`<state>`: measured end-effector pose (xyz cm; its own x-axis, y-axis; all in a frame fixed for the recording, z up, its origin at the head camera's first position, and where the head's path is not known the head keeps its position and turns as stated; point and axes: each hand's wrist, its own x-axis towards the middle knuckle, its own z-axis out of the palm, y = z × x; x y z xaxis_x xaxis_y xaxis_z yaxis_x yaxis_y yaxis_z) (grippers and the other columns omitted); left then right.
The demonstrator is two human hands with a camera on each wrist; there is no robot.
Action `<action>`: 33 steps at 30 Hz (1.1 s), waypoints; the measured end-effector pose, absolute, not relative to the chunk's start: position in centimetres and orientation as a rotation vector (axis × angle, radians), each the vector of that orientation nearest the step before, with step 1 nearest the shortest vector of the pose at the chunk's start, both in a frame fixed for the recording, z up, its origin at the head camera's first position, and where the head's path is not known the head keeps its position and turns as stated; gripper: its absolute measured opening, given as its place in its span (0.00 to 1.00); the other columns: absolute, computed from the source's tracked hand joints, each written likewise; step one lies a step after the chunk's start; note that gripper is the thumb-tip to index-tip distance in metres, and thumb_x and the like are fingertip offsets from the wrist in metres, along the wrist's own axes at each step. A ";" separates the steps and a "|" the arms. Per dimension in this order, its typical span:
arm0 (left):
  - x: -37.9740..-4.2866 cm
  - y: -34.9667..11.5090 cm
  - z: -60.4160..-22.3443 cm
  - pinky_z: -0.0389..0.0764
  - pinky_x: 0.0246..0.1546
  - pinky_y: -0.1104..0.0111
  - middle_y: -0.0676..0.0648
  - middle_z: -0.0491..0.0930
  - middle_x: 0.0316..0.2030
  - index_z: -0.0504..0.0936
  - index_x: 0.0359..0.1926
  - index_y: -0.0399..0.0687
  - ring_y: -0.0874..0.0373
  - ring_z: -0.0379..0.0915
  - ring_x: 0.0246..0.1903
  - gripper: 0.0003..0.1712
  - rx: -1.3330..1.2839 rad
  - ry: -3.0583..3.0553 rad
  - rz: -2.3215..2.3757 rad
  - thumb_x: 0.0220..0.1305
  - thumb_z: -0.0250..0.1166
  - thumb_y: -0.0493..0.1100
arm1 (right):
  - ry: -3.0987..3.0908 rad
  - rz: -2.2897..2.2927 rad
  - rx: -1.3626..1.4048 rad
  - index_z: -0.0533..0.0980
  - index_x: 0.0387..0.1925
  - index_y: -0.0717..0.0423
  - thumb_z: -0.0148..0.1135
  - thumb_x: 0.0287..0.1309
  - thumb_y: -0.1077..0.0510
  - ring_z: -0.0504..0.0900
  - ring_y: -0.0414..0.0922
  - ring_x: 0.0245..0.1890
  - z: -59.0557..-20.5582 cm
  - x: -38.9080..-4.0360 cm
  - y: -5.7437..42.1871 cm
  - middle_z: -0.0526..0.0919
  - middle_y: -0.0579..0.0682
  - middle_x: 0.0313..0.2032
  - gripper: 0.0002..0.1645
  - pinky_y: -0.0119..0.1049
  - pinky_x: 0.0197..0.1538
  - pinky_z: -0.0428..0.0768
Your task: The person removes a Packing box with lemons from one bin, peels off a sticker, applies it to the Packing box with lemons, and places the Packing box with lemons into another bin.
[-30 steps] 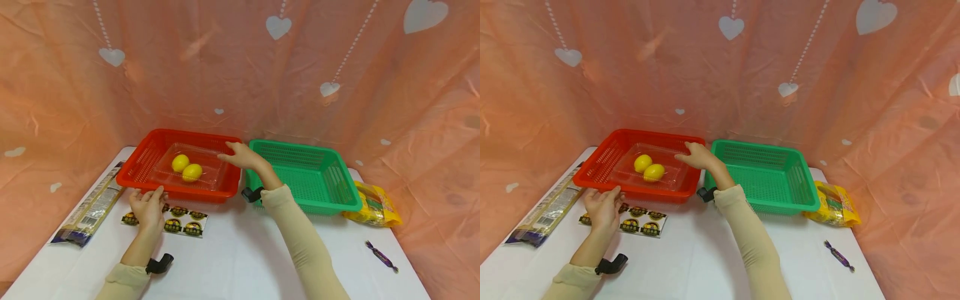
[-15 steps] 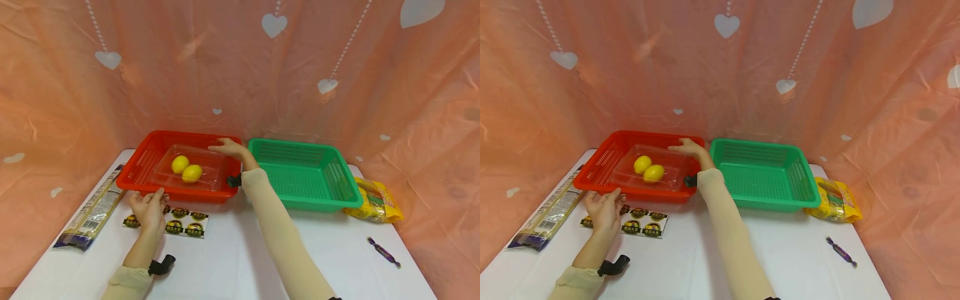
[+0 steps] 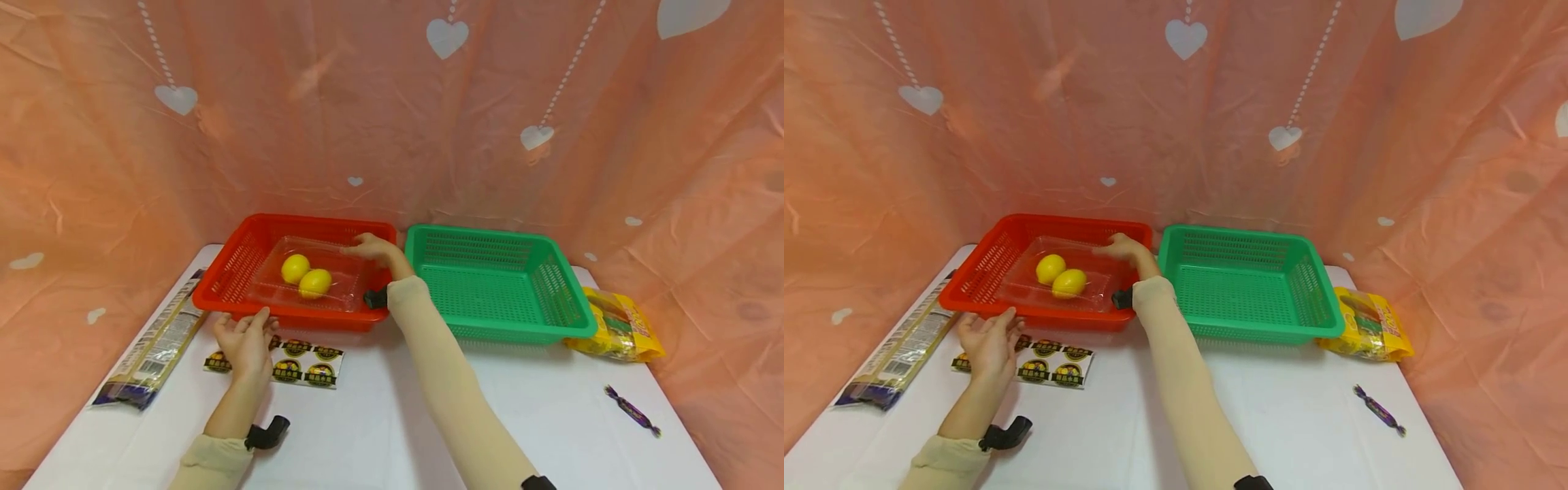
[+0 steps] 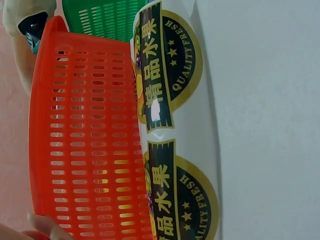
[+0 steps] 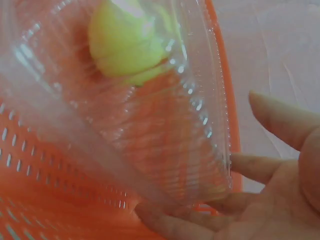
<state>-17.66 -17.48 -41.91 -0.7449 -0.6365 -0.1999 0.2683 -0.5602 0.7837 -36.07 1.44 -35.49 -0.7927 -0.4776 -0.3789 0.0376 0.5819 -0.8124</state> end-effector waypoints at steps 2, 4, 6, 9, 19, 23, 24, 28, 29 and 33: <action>-17.6 -17.5 -41.8 0.81 0.26 0.74 0.49 0.69 0.25 0.51 0.54 0.49 0.59 0.75 0.20 0.32 0.646 -1.044 -2.301 0.64 0.62 0.25 | 2.241 -1.149 -0.391 0.56 0.74 0.63 0.60 0.68 0.50 0.59 0.56 0.70 -35.7 -36.0 1.2 0.58 0.59 0.73 0.42 0.51 0.71 0.63; -17.6 -17.5 -41.8 0.81 0.27 0.74 0.49 0.68 0.26 0.50 0.54 0.49 0.59 0.75 0.20 0.32 0.653 -1.048 -2.305 0.64 0.62 0.25 | 2.244 -1.130 -0.419 0.56 0.74 0.63 0.61 0.68 0.54 0.59 0.56 0.70 -36.0 -36.0 1.0 0.59 0.59 0.72 0.40 0.49 0.71 0.64; -17.6 -17.4 -41.9 0.81 0.27 0.74 0.49 0.68 0.27 0.50 0.54 0.49 0.59 0.75 0.21 0.32 0.661 -1.049 -2.307 0.64 0.62 0.25 | 2.240 -1.123 -0.412 0.56 0.75 0.60 0.62 0.67 0.55 0.59 0.55 0.70 -36.3 -35.9 1.0 0.59 0.58 0.72 0.41 0.50 0.70 0.65; -17.5 -17.3 -41.9 0.80 0.27 0.74 0.49 0.68 0.26 0.51 0.54 0.49 0.60 0.75 0.21 0.32 0.667 -1.046 -2.306 0.64 0.62 0.24 | 2.199 -1.138 -0.344 0.54 0.76 0.54 0.63 0.66 0.56 0.58 0.55 0.70 -36.7 -36.0 1.1 0.56 0.56 0.74 0.44 0.52 0.68 0.68; -17.5 -17.4 -41.7 0.81 0.27 0.74 0.49 0.68 0.26 0.51 0.54 0.49 0.59 0.75 0.21 0.31 0.643 -1.042 -2.292 0.64 0.61 0.24 | 2.118 -1.238 -0.288 0.54 0.76 0.50 0.62 0.67 0.56 0.67 0.56 0.65 -36.8 -36.1 0.9 0.55 0.54 0.74 0.42 0.48 0.56 0.80; -17.5 -17.5 -41.6 0.81 0.28 0.74 0.49 0.68 0.26 0.52 0.54 0.50 0.59 0.75 0.21 0.31 0.644 -1.035 -2.281 0.64 0.61 0.25 | 2.076 -1.291 -0.297 0.55 0.76 0.52 0.60 0.68 0.59 0.69 0.56 0.63 -36.5 -36.1 0.7 0.55 0.55 0.73 0.40 0.48 0.53 0.82; -17.5 -17.5 -41.6 0.81 0.28 0.74 0.49 0.68 0.26 0.52 0.54 0.50 0.59 0.75 0.21 0.30 0.643 -1.034 -2.280 0.64 0.61 0.25 | 2.073 -1.297 -0.300 0.55 0.76 0.52 0.60 0.68 0.59 0.69 0.56 0.63 -36.5 -36.1 0.7 0.55 0.55 0.74 0.40 0.48 0.52 0.82; -17.6 -17.4 -41.7 0.81 0.28 0.74 0.49 0.68 0.26 0.52 0.53 0.50 0.59 0.75 0.21 0.31 0.629 -1.028 -2.295 0.64 0.61 0.24 | 2.077 -1.327 -0.301 0.57 0.75 0.52 0.60 0.69 0.59 0.71 0.56 0.62 -36.3 -36.0 0.8 0.55 0.55 0.74 0.38 0.48 0.50 0.83; -17.6 -17.4 -41.7 0.81 0.28 0.74 0.49 0.68 0.26 0.51 0.53 0.50 0.59 0.75 0.21 0.31 0.627 -1.028 -2.297 0.64 0.61 0.24 | 2.082 -1.330 -0.304 0.57 0.75 0.52 0.60 0.69 0.59 0.71 0.56 0.61 -36.3 -36.0 0.8 0.55 0.55 0.73 0.38 0.48 0.50 0.84; -17.5 -17.3 -42.0 0.81 0.28 0.74 0.49 0.68 0.26 0.52 0.54 0.50 0.59 0.75 0.21 0.31 0.636 -1.035 -2.291 0.64 0.61 0.24 | 2.093 -1.344 -0.321 0.60 0.74 0.54 0.60 0.68 0.59 0.72 0.56 0.60 -36.4 -35.9 0.9 0.59 0.57 0.71 0.36 0.47 0.46 0.85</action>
<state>-17.48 -17.32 -41.96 -0.7416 -0.6422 -0.1938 0.2793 -0.5583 0.7813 -35.94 0.87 -36.36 -0.7766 -0.5097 -0.3702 0.1245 0.4518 -0.8834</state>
